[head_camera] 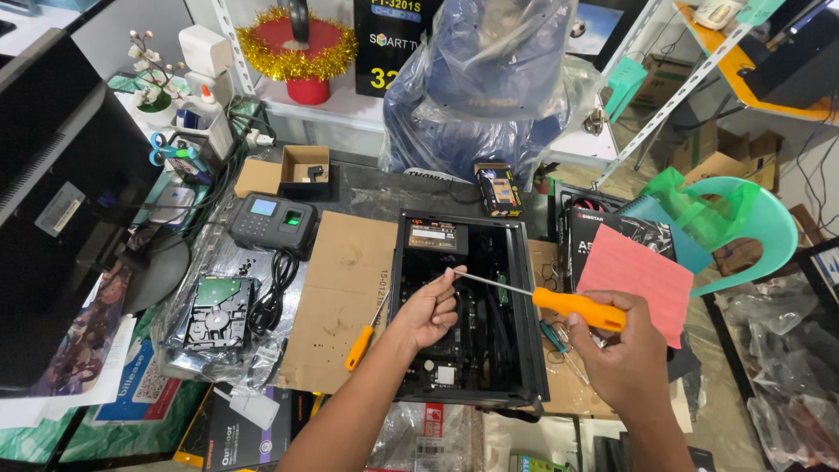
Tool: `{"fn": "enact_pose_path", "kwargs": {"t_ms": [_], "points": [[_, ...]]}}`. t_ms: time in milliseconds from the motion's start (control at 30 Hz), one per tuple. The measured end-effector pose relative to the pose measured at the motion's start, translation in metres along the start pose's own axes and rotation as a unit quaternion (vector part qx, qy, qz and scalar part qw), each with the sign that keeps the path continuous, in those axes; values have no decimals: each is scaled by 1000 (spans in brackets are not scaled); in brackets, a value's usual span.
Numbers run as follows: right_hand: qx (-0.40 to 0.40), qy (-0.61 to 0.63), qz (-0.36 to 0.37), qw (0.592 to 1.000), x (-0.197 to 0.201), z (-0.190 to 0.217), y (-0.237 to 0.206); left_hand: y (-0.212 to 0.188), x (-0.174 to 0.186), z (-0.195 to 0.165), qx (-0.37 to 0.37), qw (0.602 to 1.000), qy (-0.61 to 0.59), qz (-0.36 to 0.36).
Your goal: The person works on an open desktop computer case on a workbench, positions a motherboard with CPU cooler into the case, then uses a screwdriver to drive screws and secure the board inside the case, handling small screws by hand.
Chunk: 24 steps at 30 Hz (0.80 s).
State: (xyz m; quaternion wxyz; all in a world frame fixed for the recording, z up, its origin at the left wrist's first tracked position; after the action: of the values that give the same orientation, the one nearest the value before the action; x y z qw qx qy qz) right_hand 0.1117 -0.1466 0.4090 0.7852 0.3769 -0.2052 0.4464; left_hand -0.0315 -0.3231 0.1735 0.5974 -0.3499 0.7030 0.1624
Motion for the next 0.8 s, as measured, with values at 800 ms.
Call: {"fn": "enact_pose_path", "kwargs": {"t_ms": [800], "points": [[3,19,-32,999,31,11,-10,-10,-7,-11,8,998,29,57]]}}
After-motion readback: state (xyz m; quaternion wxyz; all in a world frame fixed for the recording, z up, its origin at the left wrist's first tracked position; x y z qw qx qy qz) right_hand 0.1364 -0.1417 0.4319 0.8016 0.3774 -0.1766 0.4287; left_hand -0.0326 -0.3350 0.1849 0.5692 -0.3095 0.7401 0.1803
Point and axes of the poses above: each hand's wrist, its own y-axis towards the middle knuckle, its own x-axis out of the back of the hand, z = x × y, the point moved 8 cm from there along y, towards the middle knuckle, and after that the axes turned 5 degrees about -y, right-handed, at the moved point
